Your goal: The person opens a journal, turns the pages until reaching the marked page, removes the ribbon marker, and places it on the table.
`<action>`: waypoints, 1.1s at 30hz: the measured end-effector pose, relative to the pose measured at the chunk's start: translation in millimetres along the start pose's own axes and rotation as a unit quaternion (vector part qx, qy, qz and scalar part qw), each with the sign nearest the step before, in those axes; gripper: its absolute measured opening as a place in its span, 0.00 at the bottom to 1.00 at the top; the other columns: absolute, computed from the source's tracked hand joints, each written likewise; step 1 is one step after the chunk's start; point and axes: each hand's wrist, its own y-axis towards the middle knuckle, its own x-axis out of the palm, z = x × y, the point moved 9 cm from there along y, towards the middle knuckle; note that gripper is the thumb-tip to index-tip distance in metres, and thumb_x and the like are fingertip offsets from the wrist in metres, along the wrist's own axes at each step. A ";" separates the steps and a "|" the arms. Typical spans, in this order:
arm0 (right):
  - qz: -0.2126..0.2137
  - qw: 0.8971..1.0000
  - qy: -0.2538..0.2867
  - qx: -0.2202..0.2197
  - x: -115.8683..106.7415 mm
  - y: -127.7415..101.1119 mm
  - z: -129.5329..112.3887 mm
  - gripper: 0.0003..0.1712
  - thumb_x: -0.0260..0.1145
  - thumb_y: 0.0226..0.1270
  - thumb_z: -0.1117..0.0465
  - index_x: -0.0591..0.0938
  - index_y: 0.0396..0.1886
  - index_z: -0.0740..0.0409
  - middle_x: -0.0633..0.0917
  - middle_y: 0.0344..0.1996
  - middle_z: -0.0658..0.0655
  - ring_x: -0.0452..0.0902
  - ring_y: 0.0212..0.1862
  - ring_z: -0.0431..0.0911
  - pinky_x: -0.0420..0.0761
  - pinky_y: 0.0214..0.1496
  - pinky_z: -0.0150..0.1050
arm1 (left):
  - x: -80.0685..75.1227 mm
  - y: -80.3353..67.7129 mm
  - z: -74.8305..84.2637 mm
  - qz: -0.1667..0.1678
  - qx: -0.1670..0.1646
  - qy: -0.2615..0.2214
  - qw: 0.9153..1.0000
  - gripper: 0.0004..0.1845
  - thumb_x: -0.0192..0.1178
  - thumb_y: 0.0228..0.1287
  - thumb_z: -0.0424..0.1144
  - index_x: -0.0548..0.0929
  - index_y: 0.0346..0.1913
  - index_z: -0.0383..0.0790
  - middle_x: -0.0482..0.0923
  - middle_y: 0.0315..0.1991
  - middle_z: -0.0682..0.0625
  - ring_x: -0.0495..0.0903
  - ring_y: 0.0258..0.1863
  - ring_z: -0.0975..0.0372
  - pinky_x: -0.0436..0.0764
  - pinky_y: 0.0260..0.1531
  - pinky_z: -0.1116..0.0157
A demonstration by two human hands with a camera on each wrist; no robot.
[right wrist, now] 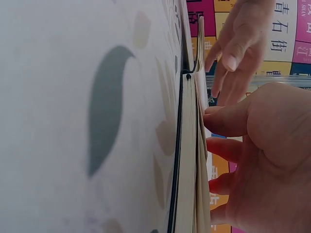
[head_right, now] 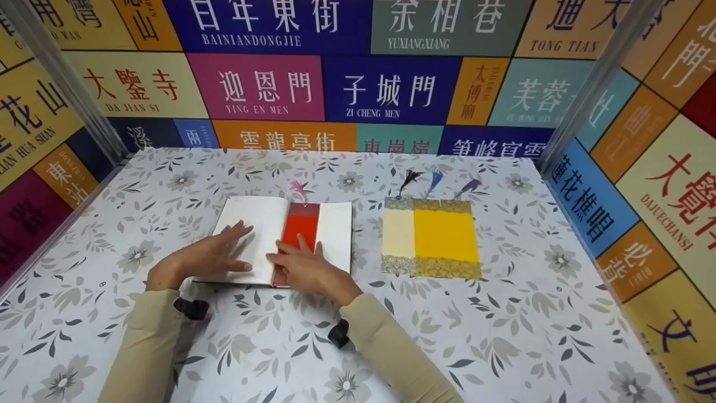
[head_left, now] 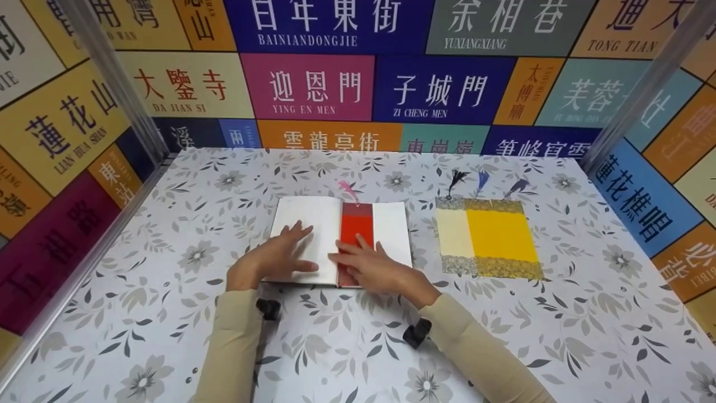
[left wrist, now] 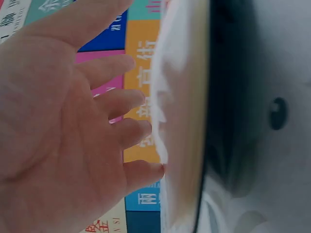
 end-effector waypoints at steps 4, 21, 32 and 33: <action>0.000 1.000 0.008 0.002 0.2 -0.2 0.2 0.28 0.51 0.80 0.60 0.68 0.75 0.38 0.57 0.81 0.49 0.40 0.81 0.66 0.41 0.78 0.70 | 8.8 4.5 -1.9 -0.016 -0.015 0.014 1.000 0.48 0.63 0.65 0.59 0.51 0.81 0.49 0.39 0.83 0.41 0.38 0.81 0.43 0.44 0.78 0.39; 0.135 0.982 0.132 0.000 -38.5 3.3 17.1 0.23 0.62 0.72 0.65 0.79 0.66 0.59 0.79 0.62 0.64 0.72 0.66 0.59 0.71 0.72 0.54 | 22.5 13.9 5.6 -0.063 -0.041 0.065 0.995 0.53 0.66 0.62 0.59 0.48 0.82 0.48 0.35 0.80 0.30 0.37 0.79 0.35 0.45 0.73 0.30; 0.210 0.908 0.302 0.201 -41.3 3.5 74.5 0.22 0.72 0.62 0.62 0.81 0.54 0.65 0.81 0.40 0.57 0.77 0.33 0.44 0.78 0.30 0.30 | 26.5 14.8 7.7 -0.068 -0.027 0.085 0.994 0.53 0.65 0.63 0.58 0.47 0.81 0.45 0.37 0.80 0.29 0.39 0.79 0.32 0.47 0.70 0.27; 0.202 0.906 0.303 0.214 -39.0 3.8 77.5 0.24 0.73 0.62 0.61 0.79 0.55 0.65 0.79 0.39 0.56 0.75 0.31 0.44 0.77 0.29 0.30 | 27.0 14.9 7.6 -0.069 -0.026 0.086 0.994 0.53 0.65 0.63 0.58 0.47 0.81 0.45 0.37 0.80 0.29 0.39 0.78 0.32 0.47 0.70 0.27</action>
